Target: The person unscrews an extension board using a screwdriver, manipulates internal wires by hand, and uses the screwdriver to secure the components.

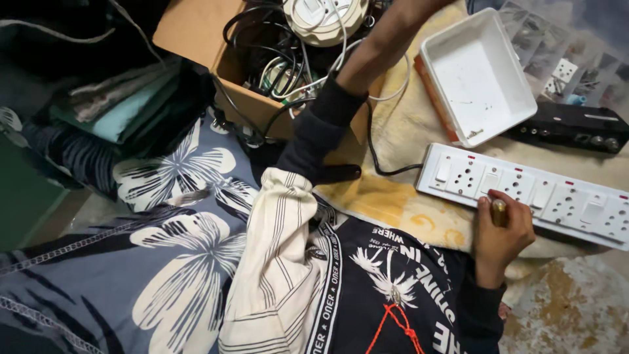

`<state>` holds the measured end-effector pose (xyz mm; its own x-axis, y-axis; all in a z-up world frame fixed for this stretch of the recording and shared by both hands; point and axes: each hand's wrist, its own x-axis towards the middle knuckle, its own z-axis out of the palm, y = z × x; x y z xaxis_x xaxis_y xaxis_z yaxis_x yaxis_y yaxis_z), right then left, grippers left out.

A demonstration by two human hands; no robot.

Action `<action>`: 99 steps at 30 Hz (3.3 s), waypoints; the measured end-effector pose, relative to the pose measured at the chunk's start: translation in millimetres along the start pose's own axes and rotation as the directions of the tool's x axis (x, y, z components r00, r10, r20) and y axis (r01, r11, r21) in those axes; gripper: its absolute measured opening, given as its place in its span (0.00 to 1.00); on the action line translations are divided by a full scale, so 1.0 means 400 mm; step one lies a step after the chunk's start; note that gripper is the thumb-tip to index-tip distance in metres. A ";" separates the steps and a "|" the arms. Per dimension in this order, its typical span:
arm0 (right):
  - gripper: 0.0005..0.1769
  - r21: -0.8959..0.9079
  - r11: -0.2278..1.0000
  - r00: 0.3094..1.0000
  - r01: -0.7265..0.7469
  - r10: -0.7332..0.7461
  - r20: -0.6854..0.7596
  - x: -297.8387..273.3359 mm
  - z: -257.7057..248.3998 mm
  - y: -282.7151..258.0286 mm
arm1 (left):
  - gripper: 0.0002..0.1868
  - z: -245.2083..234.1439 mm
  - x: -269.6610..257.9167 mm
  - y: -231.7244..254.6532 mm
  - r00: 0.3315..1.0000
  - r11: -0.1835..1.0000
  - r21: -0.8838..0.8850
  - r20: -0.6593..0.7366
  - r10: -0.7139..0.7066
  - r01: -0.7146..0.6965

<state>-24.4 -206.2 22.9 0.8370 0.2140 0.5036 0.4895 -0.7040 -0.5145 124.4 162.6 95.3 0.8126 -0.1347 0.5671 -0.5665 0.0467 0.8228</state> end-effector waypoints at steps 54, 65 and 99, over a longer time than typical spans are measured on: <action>0.11 0.062 0.980 0.976 -0.190 0.196 -0.098 0.019 -0.247 -0.099 | 0.05 0.492 -0.320 -0.005 0.990 0.750 0.647 0.071 0.120 -0.137; 0.14 0.317 0.926 0.978 -0.203 0.211 0.010 0.005 -0.239 -0.152 | 0.05 0.480 -0.313 0.004 0.990 0.773 0.618 0.087 0.110 -0.140; 0.27 0.081 0.993 0.994 0.082 -0.087 0.067 0.020 -0.194 -0.119 | 0.09 0.467 -0.308 0.025 0.988 0.786 0.598 0.113 0.109 -0.155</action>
<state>-59.9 -223.6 105.4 0.8056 0.3195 0.4989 0.5744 -0.6271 -0.5261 -7.1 -5.1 26.5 0.7252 -0.2398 0.6454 -0.6535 -0.5347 0.5357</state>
